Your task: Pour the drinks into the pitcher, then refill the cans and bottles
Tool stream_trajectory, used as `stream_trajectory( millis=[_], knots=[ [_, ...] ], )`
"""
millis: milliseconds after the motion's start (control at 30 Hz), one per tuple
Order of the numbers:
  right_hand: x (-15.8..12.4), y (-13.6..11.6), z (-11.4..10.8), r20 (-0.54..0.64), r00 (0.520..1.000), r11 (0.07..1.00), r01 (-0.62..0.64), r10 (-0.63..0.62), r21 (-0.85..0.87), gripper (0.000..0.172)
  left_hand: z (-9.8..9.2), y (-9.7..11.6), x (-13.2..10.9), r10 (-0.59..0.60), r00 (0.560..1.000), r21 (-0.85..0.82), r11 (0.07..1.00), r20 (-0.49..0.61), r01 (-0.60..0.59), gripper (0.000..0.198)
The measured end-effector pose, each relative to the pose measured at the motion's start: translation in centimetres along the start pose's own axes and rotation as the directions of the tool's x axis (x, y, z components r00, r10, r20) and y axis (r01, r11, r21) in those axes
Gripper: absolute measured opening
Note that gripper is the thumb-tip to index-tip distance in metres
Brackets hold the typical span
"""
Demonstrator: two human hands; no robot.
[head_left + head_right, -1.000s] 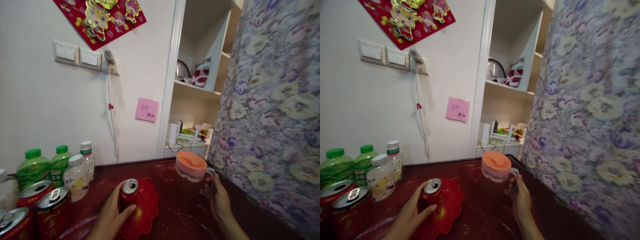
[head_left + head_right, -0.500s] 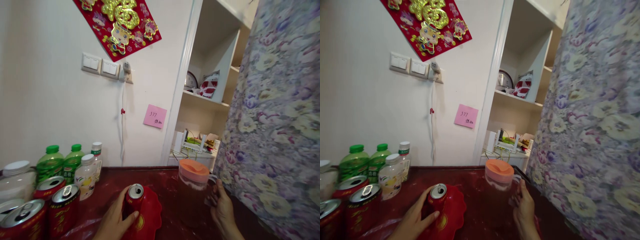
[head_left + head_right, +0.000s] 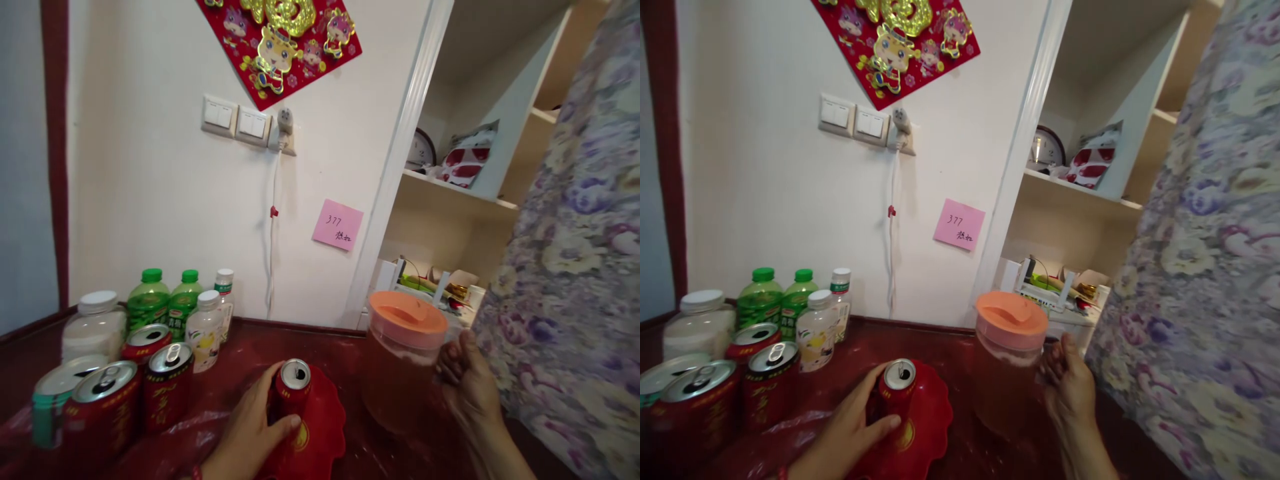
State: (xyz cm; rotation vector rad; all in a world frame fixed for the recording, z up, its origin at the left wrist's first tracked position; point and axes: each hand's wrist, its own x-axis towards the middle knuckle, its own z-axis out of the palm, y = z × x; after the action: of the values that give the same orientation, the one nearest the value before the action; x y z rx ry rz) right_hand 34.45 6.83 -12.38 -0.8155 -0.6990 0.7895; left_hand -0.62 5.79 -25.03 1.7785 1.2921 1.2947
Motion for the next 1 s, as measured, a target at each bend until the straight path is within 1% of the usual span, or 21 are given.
stream_trajectory(
  millis=[100,200,267,433,533,633,733,800,833,933,1000],
  knots=[
    [-0.4,-0.6,1.1,0.009,1.000,1.000,-0.016,0.016,0.017,0.071,0.1,-0.2,0.0,0.002,1.000,0.011,1.000,-0.021,-0.002,0.074],
    [-1.4,-0.8,1.6,-0.017,0.999,0.999,-0.043,0.044,0.018,0.071,-0.1,0.1,0.0,0.001,1.000,0.015,1.000,0.004,-0.001,0.074],
    [-1.9,-0.8,1.6,-0.041,0.997,0.998,-0.065,0.065,0.002,0.070,-0.2,0.6,0.0,-0.008,1.000,0.014,1.000,0.015,0.008,0.073],
    [-2.7,-0.5,1.0,-0.051,0.993,0.992,-0.114,0.111,-0.062,0.067,-0.5,1.6,-0.1,-0.043,0.999,0.027,0.999,0.031,0.042,0.074],
    [-3.0,-0.2,0.8,-0.036,0.994,0.990,-0.106,0.103,-0.098,0.067,-0.5,2.0,-0.3,-0.064,0.997,0.028,0.998,0.039,0.063,0.076],
    [-3.2,0.1,0.8,-0.016,0.994,0.989,-0.113,0.112,-0.093,0.066,-0.5,2.2,-0.5,-0.074,0.997,0.024,0.997,0.038,0.073,0.078],
    [-2.9,0.4,0.2,0.038,0.986,0.983,-0.155,0.159,-0.103,0.061,-0.6,2.4,-0.5,-0.064,0.997,0.024,0.998,0.047,0.063,0.078],
    [-2.3,0.7,-0.6,0.090,0.979,0.975,-0.168,0.183,-0.146,0.058,-0.7,2.6,-0.5,-0.054,0.997,0.029,0.998,0.061,0.053,0.078],
    [-2.0,0.9,-1.1,0.095,0.978,0.973,-0.169,0.186,-0.159,0.058,-0.7,2.6,-0.5,-0.049,0.997,0.034,0.998,0.067,0.047,0.078],
    [-1.0,1.4,-2.2,0.029,0.984,0.974,-0.172,0.178,-0.144,0.059,-0.8,3.0,-0.5,-0.032,0.997,0.046,0.999,0.075,0.029,0.078],
    [-0.8,1.5,-2.5,0.007,0.979,0.970,-0.201,0.204,-0.134,0.059,-0.8,3.1,-0.5,-0.023,0.997,0.050,0.999,0.080,0.019,0.077]
  ],
)
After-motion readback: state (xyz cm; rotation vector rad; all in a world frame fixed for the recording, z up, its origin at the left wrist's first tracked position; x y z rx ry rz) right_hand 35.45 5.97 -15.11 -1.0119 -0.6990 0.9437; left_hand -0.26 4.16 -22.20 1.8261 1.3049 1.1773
